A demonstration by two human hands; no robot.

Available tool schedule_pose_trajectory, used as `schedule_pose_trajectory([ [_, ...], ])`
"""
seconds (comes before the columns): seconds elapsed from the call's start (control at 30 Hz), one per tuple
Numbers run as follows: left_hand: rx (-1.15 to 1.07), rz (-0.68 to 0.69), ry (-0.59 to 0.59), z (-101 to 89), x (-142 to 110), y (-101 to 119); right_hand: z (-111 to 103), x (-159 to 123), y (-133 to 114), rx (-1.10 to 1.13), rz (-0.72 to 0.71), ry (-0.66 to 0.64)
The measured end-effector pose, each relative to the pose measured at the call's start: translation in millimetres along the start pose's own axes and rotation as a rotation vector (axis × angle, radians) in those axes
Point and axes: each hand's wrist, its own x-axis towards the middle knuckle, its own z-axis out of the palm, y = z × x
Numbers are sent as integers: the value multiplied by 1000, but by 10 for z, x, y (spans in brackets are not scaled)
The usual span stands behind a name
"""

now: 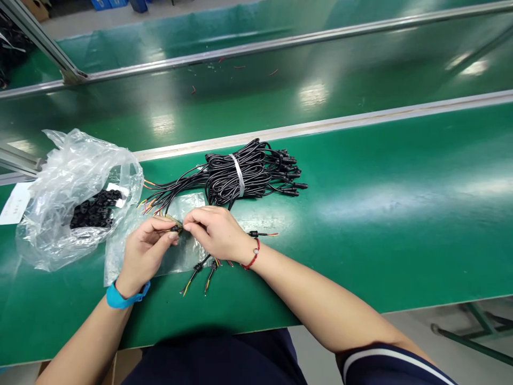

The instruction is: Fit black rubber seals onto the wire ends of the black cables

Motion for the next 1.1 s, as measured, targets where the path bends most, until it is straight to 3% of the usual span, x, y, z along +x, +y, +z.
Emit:
schedule_pose_trajectory([
  [0.17,35,38,-35,46,-4,-50,11,0,-2,91,99,-36],
  [0.3,152,77,4,71,18,-100,72,11,0,92,140,-12],
  [0.57,145,98,93,16,15,-67,16,12,14,-43,-36,63],
  [0.93,279,142,5,59,85,-73,26,43,73,3,6,-10],
  [1.1,343,147,8,19,11,-34,22,22,21,-151,-44,-10],
])
